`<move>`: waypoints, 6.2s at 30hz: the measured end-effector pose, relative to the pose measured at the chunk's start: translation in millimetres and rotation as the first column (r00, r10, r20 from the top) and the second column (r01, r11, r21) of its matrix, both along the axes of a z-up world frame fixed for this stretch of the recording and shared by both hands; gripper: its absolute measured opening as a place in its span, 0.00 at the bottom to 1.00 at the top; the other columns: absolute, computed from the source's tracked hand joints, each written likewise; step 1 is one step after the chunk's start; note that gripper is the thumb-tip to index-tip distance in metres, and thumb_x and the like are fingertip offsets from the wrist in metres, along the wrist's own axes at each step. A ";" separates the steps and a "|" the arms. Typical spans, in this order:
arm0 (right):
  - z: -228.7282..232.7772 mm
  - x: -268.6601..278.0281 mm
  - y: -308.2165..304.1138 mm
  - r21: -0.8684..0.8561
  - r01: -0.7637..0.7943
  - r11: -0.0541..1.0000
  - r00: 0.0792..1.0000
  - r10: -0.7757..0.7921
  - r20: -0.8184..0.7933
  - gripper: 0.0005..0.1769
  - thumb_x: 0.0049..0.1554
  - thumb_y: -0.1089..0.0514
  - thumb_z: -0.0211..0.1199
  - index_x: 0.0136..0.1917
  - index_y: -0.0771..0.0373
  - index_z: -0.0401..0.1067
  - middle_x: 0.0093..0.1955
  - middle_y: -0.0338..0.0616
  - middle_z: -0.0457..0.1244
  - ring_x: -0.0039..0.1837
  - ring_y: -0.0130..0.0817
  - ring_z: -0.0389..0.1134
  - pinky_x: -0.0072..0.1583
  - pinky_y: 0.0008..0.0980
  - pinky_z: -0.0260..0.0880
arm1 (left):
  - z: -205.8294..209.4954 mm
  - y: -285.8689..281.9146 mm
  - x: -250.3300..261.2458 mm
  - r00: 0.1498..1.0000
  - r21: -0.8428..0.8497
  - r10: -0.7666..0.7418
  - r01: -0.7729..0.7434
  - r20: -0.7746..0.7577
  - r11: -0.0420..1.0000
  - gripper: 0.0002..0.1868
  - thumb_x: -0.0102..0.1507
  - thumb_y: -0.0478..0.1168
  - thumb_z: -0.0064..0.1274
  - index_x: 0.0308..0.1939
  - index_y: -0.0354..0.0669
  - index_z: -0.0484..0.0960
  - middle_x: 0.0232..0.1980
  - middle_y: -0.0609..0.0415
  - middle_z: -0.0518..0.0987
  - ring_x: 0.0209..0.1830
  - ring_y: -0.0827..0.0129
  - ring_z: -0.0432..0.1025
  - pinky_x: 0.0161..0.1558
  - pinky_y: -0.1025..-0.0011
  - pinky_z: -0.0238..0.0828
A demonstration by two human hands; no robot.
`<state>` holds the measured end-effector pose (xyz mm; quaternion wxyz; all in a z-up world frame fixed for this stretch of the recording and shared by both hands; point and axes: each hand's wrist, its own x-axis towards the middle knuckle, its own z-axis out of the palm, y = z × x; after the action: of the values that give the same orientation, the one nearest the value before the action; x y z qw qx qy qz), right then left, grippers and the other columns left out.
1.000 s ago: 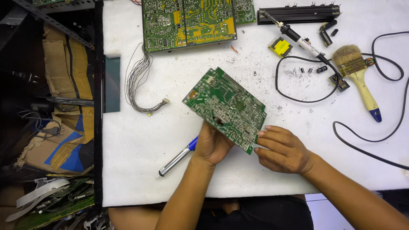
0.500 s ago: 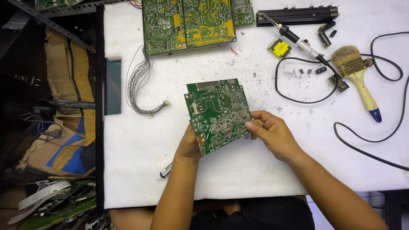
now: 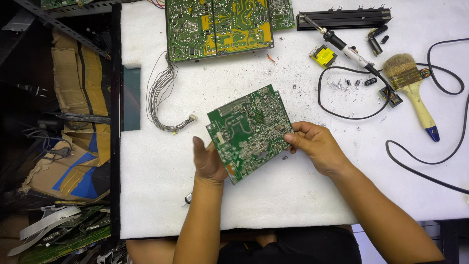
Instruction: The person uses a soldering iron to work on a green circuit board, flipping it over to access different sides. They also handle a small electronic component with a heatsink and a yellow transformer, placing it on the work surface.
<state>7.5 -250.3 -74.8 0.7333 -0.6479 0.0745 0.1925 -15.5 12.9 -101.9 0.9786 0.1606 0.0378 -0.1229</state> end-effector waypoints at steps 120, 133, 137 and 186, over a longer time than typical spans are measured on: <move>1.4 60.3 5.7 0.267 0.456 0.849 0.806 -0.521 0.281 0.13 0.68 0.64 0.57 0.63 0.63 0.57 0.53 0.64 0.70 0.47 0.42 0.77 0.48 0.32 0.83 | -24.4 -15.3 48.6 0.997 0.432 0.042 -0.066 0.067 0.899 0.38 0.58 0.45 0.55 0.73 0.42 0.71 0.55 0.41 0.85 0.54 0.56 0.80 0.60 0.48 0.77; 1.6 59.0 9.4 0.226 0.432 0.873 0.801 -0.487 0.348 0.13 0.68 0.65 0.57 0.62 0.63 0.55 0.53 0.63 0.70 0.48 0.42 0.76 0.49 0.33 0.83 | -21.4 -12.3 49.2 0.995 0.466 0.042 -0.078 0.088 0.882 0.37 0.58 0.44 0.54 0.73 0.40 0.72 0.54 0.40 0.85 0.53 0.57 0.81 0.59 0.49 0.78; 0.6 56.8 7.7 0.247 0.433 0.867 0.796 -0.496 0.346 0.13 0.68 0.65 0.56 0.62 0.63 0.55 0.54 0.63 0.69 0.49 0.42 0.77 0.50 0.34 0.84 | -38.7 -11.2 45.8 0.994 0.477 0.040 -0.087 0.106 0.875 0.36 0.59 0.43 0.53 0.73 0.39 0.72 0.55 0.39 0.85 0.53 0.57 0.80 0.59 0.50 0.79; -12.7 54.8 8.3 0.272 0.525 0.807 0.787 -0.581 0.206 0.14 0.60 0.70 0.69 0.51 0.65 0.63 0.45 0.57 0.70 0.40 0.42 0.77 0.41 0.35 0.86 | -26.9 -16.9 55.1 0.990 0.498 0.020 -0.087 0.139 0.863 0.36 0.65 0.55 0.45 0.74 0.43 0.71 0.57 0.46 0.85 0.52 0.61 0.80 0.59 0.54 0.79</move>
<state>62.3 -242.0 -87.4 0.8214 -0.5406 0.1378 -0.1187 39.6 -3.9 -128.8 0.9063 0.4166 0.0097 -0.0711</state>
